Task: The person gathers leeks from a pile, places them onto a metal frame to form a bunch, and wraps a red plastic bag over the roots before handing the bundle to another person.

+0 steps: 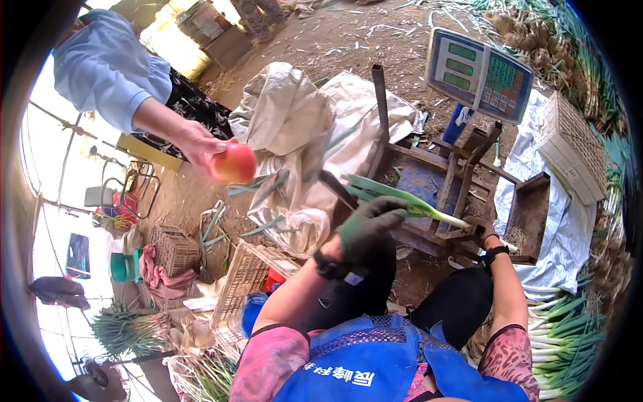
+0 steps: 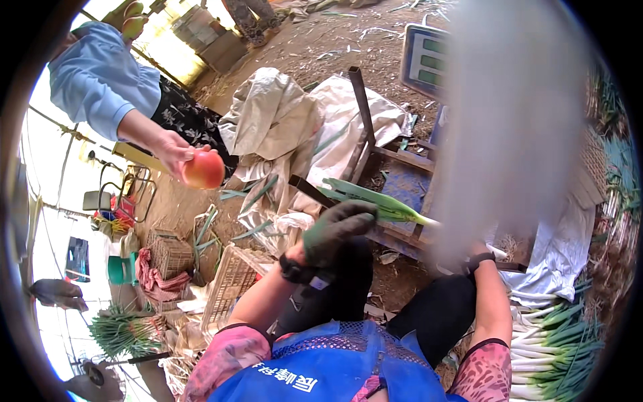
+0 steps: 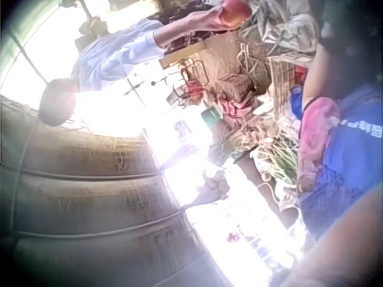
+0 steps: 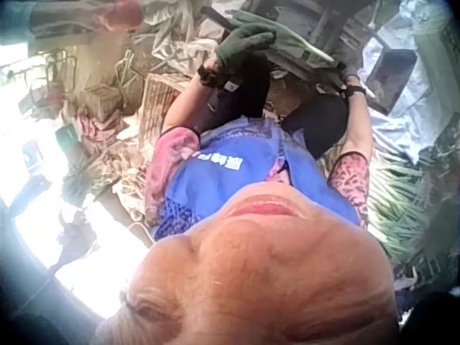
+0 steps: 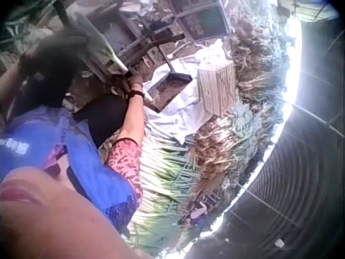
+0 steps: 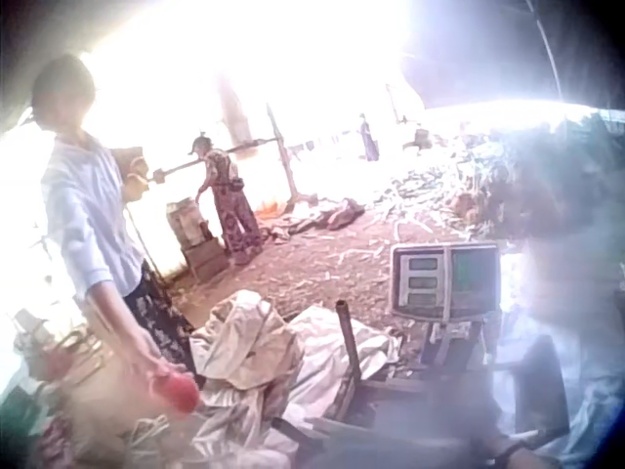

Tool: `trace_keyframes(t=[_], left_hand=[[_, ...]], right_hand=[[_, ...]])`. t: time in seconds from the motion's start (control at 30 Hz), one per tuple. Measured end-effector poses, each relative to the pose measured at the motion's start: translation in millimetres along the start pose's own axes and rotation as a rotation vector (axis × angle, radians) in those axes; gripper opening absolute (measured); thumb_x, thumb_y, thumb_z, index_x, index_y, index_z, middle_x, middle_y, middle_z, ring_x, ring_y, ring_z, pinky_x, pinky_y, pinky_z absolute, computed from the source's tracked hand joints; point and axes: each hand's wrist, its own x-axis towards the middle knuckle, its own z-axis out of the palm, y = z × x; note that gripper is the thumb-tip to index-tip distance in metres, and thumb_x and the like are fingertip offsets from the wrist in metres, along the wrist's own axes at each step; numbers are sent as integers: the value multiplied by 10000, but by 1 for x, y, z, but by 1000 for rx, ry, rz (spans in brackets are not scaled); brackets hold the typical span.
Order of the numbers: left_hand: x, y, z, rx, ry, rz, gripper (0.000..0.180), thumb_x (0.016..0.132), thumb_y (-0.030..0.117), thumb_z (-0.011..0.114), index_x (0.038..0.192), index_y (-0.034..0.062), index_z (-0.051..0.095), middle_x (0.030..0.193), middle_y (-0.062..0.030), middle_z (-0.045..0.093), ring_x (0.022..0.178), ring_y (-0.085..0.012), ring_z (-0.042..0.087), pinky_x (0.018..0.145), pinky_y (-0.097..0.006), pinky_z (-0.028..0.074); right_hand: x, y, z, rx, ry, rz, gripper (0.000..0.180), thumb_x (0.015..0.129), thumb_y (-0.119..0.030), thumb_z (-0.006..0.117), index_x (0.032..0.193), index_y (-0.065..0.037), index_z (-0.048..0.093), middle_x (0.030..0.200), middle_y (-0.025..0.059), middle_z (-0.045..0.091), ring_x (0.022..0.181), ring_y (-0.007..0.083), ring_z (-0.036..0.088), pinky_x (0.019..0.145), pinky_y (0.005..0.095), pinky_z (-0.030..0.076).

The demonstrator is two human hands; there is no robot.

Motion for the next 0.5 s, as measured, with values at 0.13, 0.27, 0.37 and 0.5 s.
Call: trace_keyframes(t=[0.13, 0.27, 0.37, 0.5], left_hand=[[-34, 7, -61, -239, -30, 245, 454, 988, 261, 520, 1385, 60, 431, 1292, -116, 569, 1175, -214, 563, 1006, -339, 451], [-68, 39, -72, -466, 113, 520, 998, 753, 630, 695, 1442, 25, 302, 1392, -177, 486, 1305, -312, 468, 1101, -444, 387], [-69, 47, -93, -718, 187, 656, 1046, 705, 663, 706, 1434, 43, 284, 1355, -210, 506, 1269, -322, 494, 1097, -457, 396], [-81, 35, -115, -833, 171, 746, 805, 795, 576, 689, 1350, 62, 414, 1308, -169, 561, 1241, -291, 526, 1095, -435, 395]], right_hand=[[-8, -16, -15, -227, 108, -60, 487, 739, -76, 771, 1205, -80, 629, 1184, 102, 665, 1081, 212, 634, 940, 311, 489], [-29, -63, -31, -422, 260, -50, 511, 750, -46, 735, 1243, -79, 604, 1222, 107, 645, 1143, 235, 607, 979, 341, 472], [-47, -68, -47, -280, 283, -16, 476, 800, 7, 632, 1268, -66, 585, 1216, 127, 644, 1156, 253, 603, 978, 344, 475], [-59, -64, -47, -184, 361, -27, 390, 856, -67, 646, 1239, -19, 593, 1192, 145, 655, 1115, 237, 621, 953, 326, 481]])
